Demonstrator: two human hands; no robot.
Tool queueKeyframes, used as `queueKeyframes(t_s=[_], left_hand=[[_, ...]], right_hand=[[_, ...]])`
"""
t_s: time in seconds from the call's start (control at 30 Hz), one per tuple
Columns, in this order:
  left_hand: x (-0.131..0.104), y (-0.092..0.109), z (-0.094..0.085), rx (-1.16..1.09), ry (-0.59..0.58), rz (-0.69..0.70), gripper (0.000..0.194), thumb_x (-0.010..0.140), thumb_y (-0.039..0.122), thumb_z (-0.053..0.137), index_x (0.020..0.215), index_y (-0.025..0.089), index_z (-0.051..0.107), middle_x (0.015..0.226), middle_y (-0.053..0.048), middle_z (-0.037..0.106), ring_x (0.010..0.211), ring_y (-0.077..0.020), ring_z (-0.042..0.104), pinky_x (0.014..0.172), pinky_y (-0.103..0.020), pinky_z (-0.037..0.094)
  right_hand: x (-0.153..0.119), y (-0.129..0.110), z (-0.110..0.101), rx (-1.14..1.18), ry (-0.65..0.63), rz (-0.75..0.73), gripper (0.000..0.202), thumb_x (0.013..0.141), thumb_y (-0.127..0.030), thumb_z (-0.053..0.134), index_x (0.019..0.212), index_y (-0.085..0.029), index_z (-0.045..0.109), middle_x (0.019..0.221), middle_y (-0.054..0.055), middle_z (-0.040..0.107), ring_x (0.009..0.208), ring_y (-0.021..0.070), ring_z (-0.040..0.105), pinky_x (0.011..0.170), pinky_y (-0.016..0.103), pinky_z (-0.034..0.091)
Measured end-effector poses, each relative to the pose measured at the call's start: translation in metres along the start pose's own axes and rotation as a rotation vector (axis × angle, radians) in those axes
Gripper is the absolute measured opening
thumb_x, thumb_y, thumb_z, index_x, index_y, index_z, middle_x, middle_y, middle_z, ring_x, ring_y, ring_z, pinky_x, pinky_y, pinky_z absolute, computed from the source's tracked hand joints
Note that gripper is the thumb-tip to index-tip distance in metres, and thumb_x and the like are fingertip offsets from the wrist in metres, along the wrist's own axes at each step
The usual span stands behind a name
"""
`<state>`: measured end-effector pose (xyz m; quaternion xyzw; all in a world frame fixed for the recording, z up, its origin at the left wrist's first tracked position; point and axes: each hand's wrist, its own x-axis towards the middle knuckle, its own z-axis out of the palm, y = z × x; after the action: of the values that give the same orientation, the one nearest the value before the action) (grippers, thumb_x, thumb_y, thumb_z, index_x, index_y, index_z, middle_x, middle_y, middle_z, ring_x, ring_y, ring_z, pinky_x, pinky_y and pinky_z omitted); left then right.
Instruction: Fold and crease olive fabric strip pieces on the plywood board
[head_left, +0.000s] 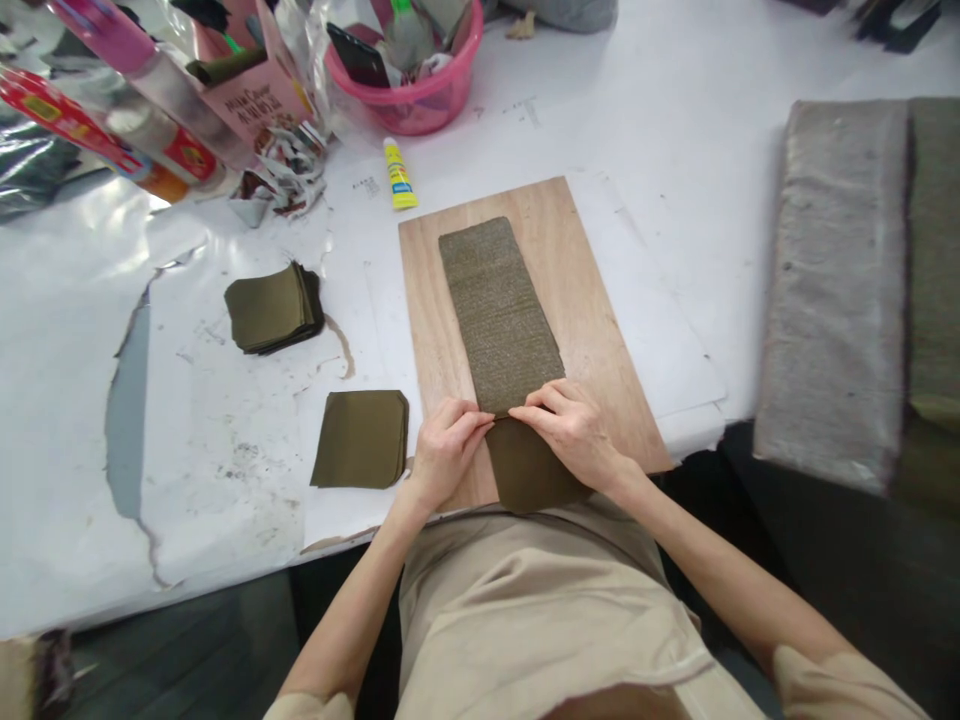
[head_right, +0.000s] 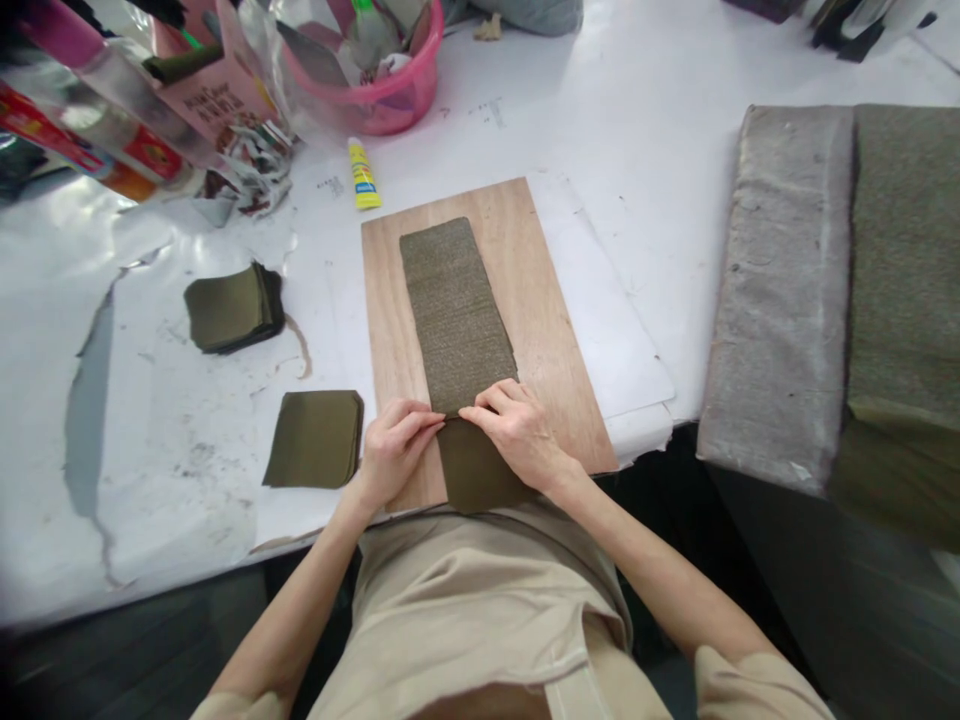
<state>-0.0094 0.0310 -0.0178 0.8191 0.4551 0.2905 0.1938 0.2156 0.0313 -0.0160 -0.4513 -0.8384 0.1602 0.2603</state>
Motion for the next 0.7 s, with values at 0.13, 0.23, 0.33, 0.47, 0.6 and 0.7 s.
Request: queueKeyframes(t_s=[0.13, 0.23, 0.33, 0.47, 0.6, 0.7], left_hand=[[-0.0027, -0.001, 0.0001, 0.037, -0.015, 0.031, 0.009, 0.094, 0.019, 0.056, 0.097, 0.017, 0.065, 0.089, -0.005, 0.062, 0.086, -0.0172, 0.056, 0.074, -0.03, 0.049], [-0.0051, -0.0014, 0.0004, 0.082, -0.018, 0.076, 0.012, 0.094, 0.016, 0.054, 0.1, 0.017, 0.064, 0.092, -0.006, 0.062, 0.087, -0.0172, 0.057, 0.074, -0.029, 0.05], [-0.0071, -0.0023, 0.0005, 0.132, -0.023, 0.111, 0.015, 0.095, 0.015, 0.052, 0.104, 0.017, 0.064, 0.093, -0.007, 0.062, 0.087, -0.0175, 0.057, 0.073, -0.029, 0.05], [-0.0086, -0.0042, 0.0002, 0.18, -0.038, 0.16, 0.019, 0.094, 0.012, 0.051, 0.109, 0.016, 0.062, 0.095, -0.008, 0.062, 0.089, -0.0185, 0.056, 0.074, -0.03, 0.051], [-0.0088, -0.0053, 0.0002, 0.222, -0.028, 0.212, 0.021, 0.094, 0.01, 0.051, 0.111, 0.015, 0.061, 0.094, -0.009, 0.061, 0.089, -0.019, 0.056, 0.073, -0.03, 0.052], [-0.0093, -0.0052, 0.0005, 0.246, -0.034, 0.221, 0.024, 0.094, 0.01, 0.05, 0.115, 0.016, 0.06, 0.095, -0.009, 0.061, 0.09, -0.0193, 0.056, 0.074, -0.031, 0.053]], right_hand=[[-0.001, 0.0036, -0.0043, -0.011, -0.02, -0.046, 0.025, 0.097, -0.019, 0.049, 0.113, -0.023, 0.068, 0.095, 0.006, 0.062, 0.095, 0.0184, 0.051, 0.086, 0.034, 0.043], [-0.001, 0.0068, -0.0074, -0.03, -0.017, -0.081, 0.028, 0.098, -0.017, 0.047, 0.116, -0.022, 0.068, 0.096, 0.007, 0.062, 0.095, 0.0188, 0.051, 0.085, 0.034, 0.044], [-0.0008, 0.0093, -0.0089, -0.061, -0.01, -0.112, 0.029, 0.098, -0.017, 0.046, 0.115, -0.023, 0.069, 0.097, 0.007, 0.062, 0.094, 0.0187, 0.05, 0.083, 0.033, 0.044], [0.0004, 0.0099, -0.0093, -0.078, -0.015, -0.137, 0.027, 0.098, -0.02, 0.048, 0.114, -0.023, 0.069, 0.096, 0.006, 0.062, 0.093, 0.0182, 0.05, 0.083, 0.033, 0.043], [0.0022, 0.0089, -0.0089, -0.087, -0.013, -0.147, 0.027, 0.098, -0.019, 0.048, 0.113, -0.024, 0.069, 0.093, 0.005, 0.062, 0.091, 0.0172, 0.05, 0.082, 0.032, 0.042], [0.0027, 0.0087, -0.0085, -0.089, -0.016, -0.152, 0.029, 0.098, -0.016, 0.046, 0.113, -0.025, 0.069, 0.091, 0.005, 0.062, 0.09, 0.0169, 0.05, 0.08, 0.032, 0.041]])
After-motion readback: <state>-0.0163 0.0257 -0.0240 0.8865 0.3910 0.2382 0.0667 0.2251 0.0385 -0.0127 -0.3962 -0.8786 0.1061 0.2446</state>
